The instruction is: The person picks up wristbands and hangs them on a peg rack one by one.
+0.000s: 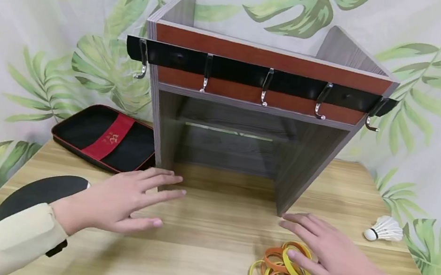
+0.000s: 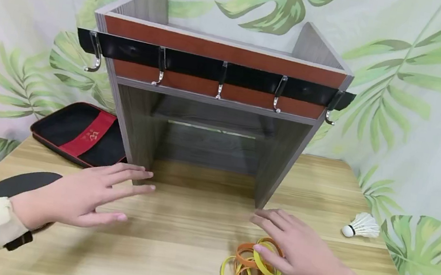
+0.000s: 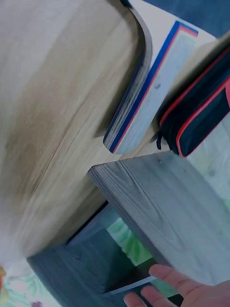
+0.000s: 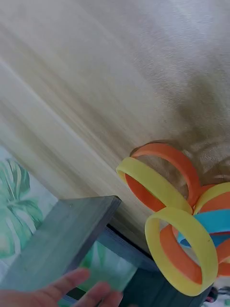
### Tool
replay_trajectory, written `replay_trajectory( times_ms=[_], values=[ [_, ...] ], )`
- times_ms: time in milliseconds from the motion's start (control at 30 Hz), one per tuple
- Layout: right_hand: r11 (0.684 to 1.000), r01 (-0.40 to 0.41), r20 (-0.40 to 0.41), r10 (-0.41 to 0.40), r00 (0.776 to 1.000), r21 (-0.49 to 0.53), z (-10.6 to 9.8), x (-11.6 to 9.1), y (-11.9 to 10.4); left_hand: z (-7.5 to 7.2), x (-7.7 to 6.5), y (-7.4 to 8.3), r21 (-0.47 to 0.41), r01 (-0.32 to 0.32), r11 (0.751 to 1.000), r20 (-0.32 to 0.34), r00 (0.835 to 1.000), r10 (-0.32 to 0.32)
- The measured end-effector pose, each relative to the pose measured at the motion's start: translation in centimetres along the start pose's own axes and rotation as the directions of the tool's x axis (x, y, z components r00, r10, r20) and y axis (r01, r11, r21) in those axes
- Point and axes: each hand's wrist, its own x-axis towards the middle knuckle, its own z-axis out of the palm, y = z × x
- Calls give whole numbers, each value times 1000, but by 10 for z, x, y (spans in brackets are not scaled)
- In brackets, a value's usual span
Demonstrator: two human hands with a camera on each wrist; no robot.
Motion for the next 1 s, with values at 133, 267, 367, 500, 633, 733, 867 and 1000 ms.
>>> replay_trajectory(
  times_ms=[133, 267, 367, 500, 633, 733, 867, 1000],
  values=[
    [991, -113, 19, 112, 994, 71, 4, -9, 6, -2, -8, -6, -33, 103, 994, -92, 990, -105],
    [949, -209, 89, 193, 977, 237, 8, -18, 15, -1, -13, -14, -75, 242, 967, -163, 954, -251],
    [899, -234, 134, 198, 971, 369, 14, -21, 22, 0, -14, -19, -176, 354, 918, -187, 904, -384],
    [847, -228, 160, 172, 972, 481, 21, -21, 27, 3, -14, -23, -334, 471, 817, -184, 817, -546],
    [827, -227, 180, 155, 971, 514, 25, -18, 27, 6, -12, -23, -470, 555, 686, -85, 746, -661],
    [817, -247, 208, 159, 965, 522, 27, -15, 25, 9, -7, -22, -554, 590, 588, 30, 719, -694],
    [785, -294, 267, 169, 949, 545, 27, -12, 24, 13, -1, -21, -620, 603, 501, 124, 706, -697],
    [763, -318, 301, 170, 938, 563, 28, -12, 23, 19, 2, -21, -649, 594, 476, 131, 704, -698]
  ],
)
